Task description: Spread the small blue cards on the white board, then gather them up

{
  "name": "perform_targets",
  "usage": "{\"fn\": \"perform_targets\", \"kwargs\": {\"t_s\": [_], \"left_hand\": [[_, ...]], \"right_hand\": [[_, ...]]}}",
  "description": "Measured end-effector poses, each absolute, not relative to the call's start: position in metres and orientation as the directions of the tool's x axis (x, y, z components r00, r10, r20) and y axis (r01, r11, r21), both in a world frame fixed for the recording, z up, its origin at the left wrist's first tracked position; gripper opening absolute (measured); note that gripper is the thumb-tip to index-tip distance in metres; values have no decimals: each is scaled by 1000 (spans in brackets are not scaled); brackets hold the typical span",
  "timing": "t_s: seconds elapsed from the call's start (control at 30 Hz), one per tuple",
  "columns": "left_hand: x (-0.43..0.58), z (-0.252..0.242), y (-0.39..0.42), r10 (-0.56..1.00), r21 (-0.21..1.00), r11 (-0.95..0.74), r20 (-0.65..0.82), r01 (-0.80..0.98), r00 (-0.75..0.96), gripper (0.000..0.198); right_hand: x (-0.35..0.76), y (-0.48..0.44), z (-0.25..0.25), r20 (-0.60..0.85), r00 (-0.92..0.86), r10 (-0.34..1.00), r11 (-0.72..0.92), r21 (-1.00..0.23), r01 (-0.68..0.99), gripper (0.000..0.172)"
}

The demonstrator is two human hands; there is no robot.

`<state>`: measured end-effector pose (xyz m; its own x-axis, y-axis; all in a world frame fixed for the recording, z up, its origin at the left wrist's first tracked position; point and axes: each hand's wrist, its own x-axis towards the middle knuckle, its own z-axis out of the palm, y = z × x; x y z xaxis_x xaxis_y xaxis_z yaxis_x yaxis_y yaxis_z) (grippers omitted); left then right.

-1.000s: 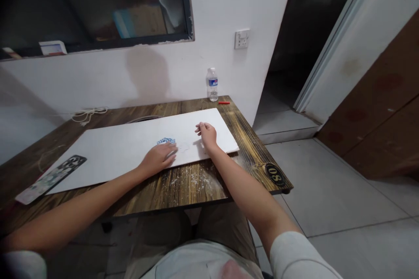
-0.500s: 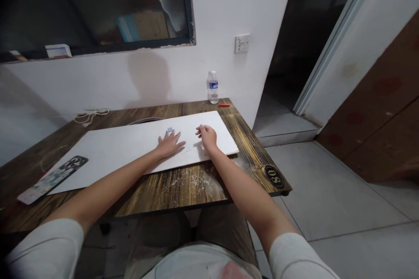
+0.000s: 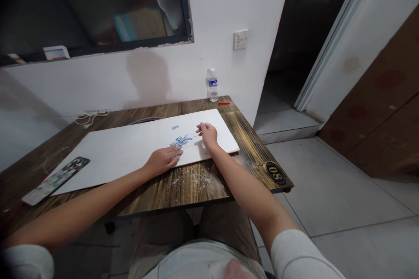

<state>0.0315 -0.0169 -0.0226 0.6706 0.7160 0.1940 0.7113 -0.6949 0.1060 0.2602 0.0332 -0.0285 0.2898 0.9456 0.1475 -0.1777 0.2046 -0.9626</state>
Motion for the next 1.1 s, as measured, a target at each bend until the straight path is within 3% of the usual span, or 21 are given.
{"fn": "perform_targets", "kwargs": {"t_s": [0.17,0.27,0.4,0.53,0.67,0.8,0.97,1.1], "left_hand": [[19,-16,-11,880,44,-471,94,881,466,60],[35,-16,3,906,53,-424,12,904,424,68],[67,-17,18,852,84,-517,-51,852,521,67],[89,-19,17,720,96,-690,-2,717,694,67],[86,-21,4,551,114,-832,58,543,832,56],[58,-21,-11,521,104,-853,206,511,828,36],[25,-23,-16,736,67,-661,252,747,628,39],[26,-28,4,910,80,-402,146,912,388,62]], "right_hand": [[261,31,-28,151,299,942,205,-966,-158,34],[260,31,-28,155,290,944,205,-967,-153,34],[259,32,-30,162,281,946,214,-963,-166,32],[263,36,-33,189,294,937,231,-966,-114,31],[272,41,-36,180,317,931,170,-984,61,29],[275,41,-35,149,221,964,77,-950,304,25],[272,37,-33,193,127,973,103,-854,511,23],[270,37,-37,199,58,978,160,-903,400,24]]}}
